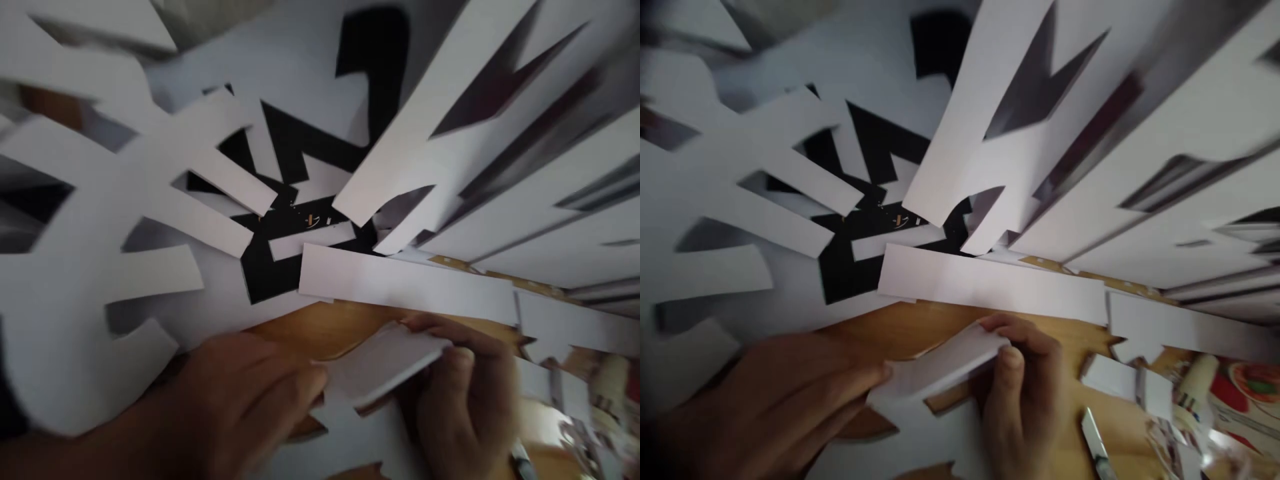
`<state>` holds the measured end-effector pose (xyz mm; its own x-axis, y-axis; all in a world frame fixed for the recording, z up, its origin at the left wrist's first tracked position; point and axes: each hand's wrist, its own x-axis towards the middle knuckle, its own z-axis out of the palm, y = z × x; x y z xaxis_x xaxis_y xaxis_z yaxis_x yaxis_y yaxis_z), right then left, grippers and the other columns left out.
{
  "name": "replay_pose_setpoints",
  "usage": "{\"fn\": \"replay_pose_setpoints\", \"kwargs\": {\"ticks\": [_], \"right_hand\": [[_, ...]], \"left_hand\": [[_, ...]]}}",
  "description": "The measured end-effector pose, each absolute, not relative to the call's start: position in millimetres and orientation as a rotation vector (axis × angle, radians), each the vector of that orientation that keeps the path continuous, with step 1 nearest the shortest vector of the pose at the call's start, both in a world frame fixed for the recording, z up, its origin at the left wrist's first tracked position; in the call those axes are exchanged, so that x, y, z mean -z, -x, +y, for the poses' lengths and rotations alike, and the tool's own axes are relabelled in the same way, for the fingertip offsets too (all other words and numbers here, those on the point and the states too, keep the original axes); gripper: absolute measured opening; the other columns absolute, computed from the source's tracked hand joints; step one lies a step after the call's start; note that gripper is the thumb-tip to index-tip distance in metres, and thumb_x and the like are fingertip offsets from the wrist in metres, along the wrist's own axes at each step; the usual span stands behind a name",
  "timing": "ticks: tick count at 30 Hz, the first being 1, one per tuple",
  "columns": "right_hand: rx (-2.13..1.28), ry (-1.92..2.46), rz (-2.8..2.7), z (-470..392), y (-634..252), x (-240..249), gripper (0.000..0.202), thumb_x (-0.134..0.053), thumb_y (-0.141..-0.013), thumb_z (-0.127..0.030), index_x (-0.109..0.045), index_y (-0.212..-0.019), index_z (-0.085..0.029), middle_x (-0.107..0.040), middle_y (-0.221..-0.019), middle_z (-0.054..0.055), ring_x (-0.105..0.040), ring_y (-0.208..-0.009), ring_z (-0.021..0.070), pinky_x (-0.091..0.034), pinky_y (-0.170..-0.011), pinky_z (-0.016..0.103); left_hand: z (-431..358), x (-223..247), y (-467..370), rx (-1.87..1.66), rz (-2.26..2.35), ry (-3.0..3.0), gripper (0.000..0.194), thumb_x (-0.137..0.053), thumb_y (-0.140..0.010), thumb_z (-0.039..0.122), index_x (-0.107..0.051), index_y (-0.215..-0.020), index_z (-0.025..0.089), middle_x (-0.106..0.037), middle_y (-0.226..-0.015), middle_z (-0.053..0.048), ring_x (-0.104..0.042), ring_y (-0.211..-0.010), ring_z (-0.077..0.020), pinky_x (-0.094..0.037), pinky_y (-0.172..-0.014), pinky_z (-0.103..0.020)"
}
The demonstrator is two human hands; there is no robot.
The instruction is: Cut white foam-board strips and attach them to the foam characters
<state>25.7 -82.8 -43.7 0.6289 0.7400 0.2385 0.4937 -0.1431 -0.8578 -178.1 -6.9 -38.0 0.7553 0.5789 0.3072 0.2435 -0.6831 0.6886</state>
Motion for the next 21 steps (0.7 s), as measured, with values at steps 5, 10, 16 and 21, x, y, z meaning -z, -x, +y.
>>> {"fn": "replay_pose_setpoints", "kwargs": {"ticks": [5,10,16,21], "right_hand": [[-0.151,1.694,-1.073,-89,-31,44,0.016,-0.049,-0.098,-0.034,-0.054,-0.088,-0.022,-0.062,-0.079,0.001,-0.058,-0.073,0.0162,-0.044,-0.068,0.031],[-0.103,1.636,-1.109,-97,-28,40,0.03,-0.044,-0.098,-0.044,-0.051,-0.08,-0.022,-0.054,-0.069,-0.001,-0.051,-0.063,0.0164,-0.041,-0.06,0.031],[-0.093,1.532,-1.125,-98,-21,-12,0.039,-0.04,-0.098,-0.052,-0.049,-0.075,-0.022,-0.05,-0.061,-0.002,-0.049,-0.056,0.0159,-0.037,-0.051,0.029],[0.112,1.449,-1.373,-144,-26,-90,0.029,-0.047,-0.096,-0.045,-0.059,-0.086,-0.02,-0.065,-0.085,0.006,-0.06,-0.077,0.0206,-0.046,-0.065,0.033]], "left_hand": [[13,32,170,-0.87,0.429,-2.35,0.008,-0.055,-0.093,0.017,-0.062,-0.095,0.015,-0.064,-0.08,-0.004,-0.059,-0.067,-0.0132,-0.047,-0.058,-0.023],[6,8,166,-0.79,0.506,-2.133,0.023,-0.071,-0.082,0.033,-0.058,-0.076,0.016,-0.056,-0.071,0.001,-0.052,-0.064,-0.0121,-0.042,-0.059,-0.023],[-20,-55,159,-0.385,0.497,-2.159,0.049,-0.069,-0.081,0.037,-0.034,-0.052,0.018,-0.035,-0.053,0.007,-0.035,-0.052,-0.0078,-0.026,-0.051,-0.023],[-55,-81,155,-0.439,0.591,-2.019,0.037,-0.062,-0.083,0.037,-0.043,-0.058,0.018,-0.038,-0.055,0.006,-0.035,-0.053,-0.0082,-0.025,-0.05,-0.023]]}}
